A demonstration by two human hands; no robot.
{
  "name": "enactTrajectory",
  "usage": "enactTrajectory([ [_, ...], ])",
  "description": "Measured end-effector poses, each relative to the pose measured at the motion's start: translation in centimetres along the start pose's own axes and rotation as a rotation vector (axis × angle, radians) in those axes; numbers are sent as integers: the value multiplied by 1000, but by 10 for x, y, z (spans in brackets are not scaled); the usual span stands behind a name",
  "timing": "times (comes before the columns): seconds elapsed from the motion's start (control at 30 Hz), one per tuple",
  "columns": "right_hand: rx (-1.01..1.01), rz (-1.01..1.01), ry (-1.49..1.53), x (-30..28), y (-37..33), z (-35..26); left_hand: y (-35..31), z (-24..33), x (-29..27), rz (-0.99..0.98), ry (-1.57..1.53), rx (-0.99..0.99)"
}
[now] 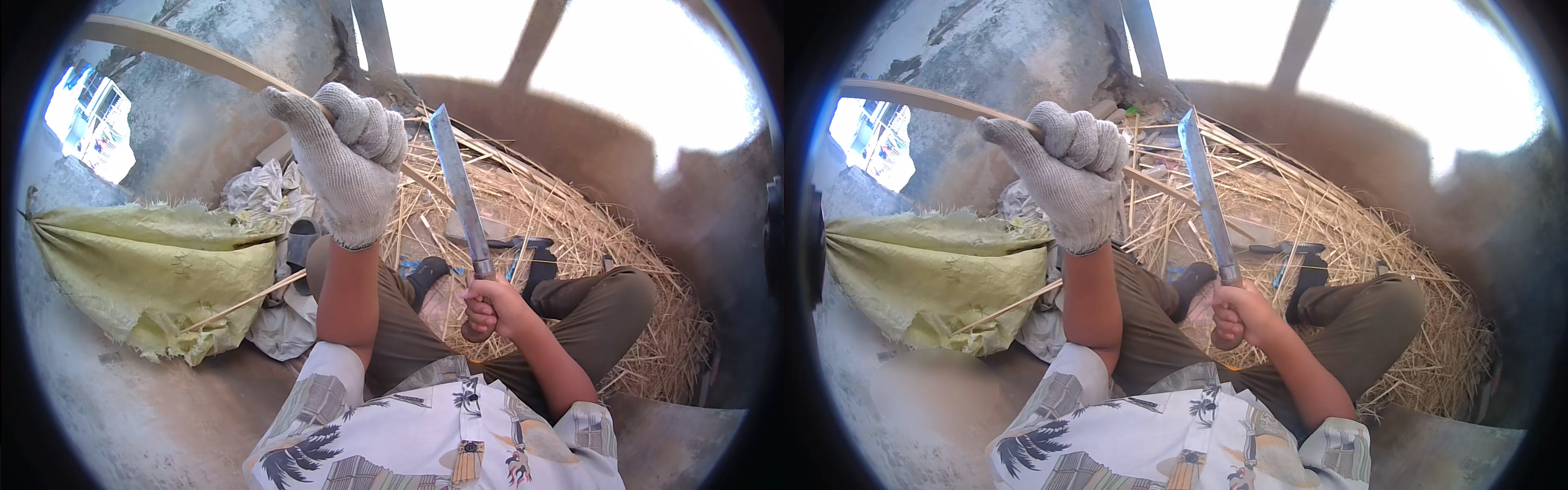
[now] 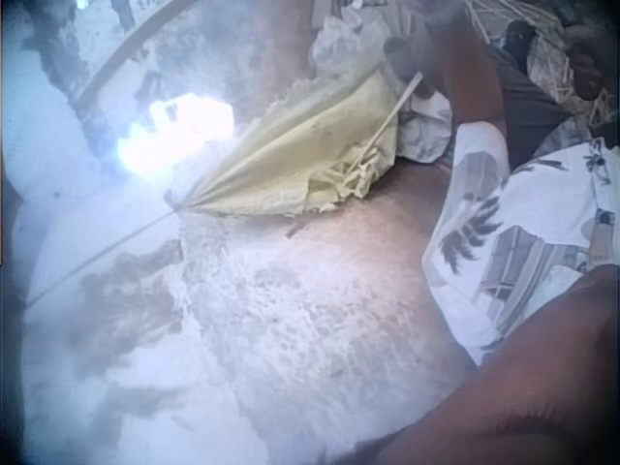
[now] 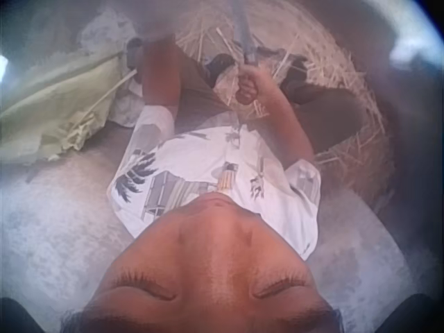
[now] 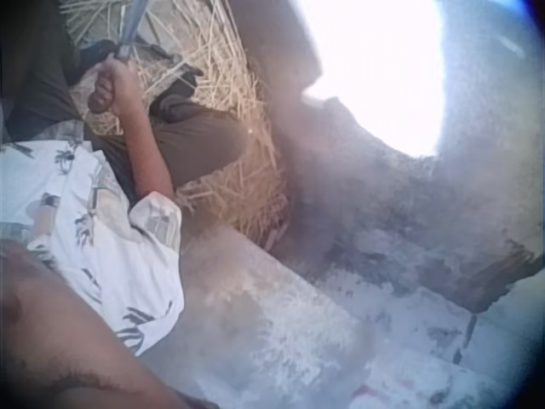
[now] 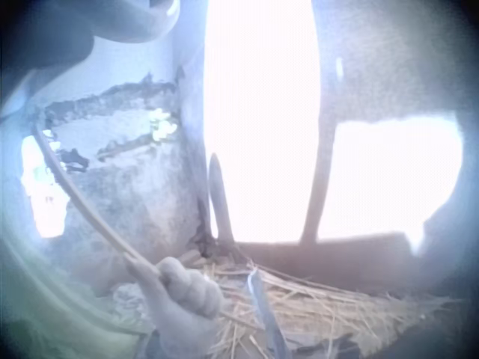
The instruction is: The person sits on the ground and uses a knife to shave thin strips from bamboo sticks. They put on a glove on their left hand to hold the bamboo while continuing to shave it with the knife in their right hand.
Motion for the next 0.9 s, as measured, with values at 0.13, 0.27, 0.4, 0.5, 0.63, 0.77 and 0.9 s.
enactTrajectory([
  [0.13,82,-59,121,-10,7,8,-1,-4,2,14,-24,6],
  [0.27,68,-91,132,-13,6,7,-3,0,1,-20,32,25],
  [0.4,-2,-74,65,-3,-1,-2,1,0,-2,14,23,13],
  [0.5,-37,-141,66,0,-5,-5,2,-1,-4,35,18,2],
  [0.63,-44,-212,69,5,-11,-7,1,-1,-2,2,32,-9],
  [0.77,-62,-252,42,5,-12,-6,-1,-2,-1,-26,33,-13],
  [0.9,-94,-287,-20,7,-15,-4,-1,-4,1,-42,-4,-22],
])
Point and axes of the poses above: each hand's wrist, its own y-axis towards the middle knuckle, its own x-axis out of the palm, z = x × y, the point moved 4 cm from there along y, towards the middle knuckle, and after that the axes turned 3 degrees about z, right-handed, at the moved point
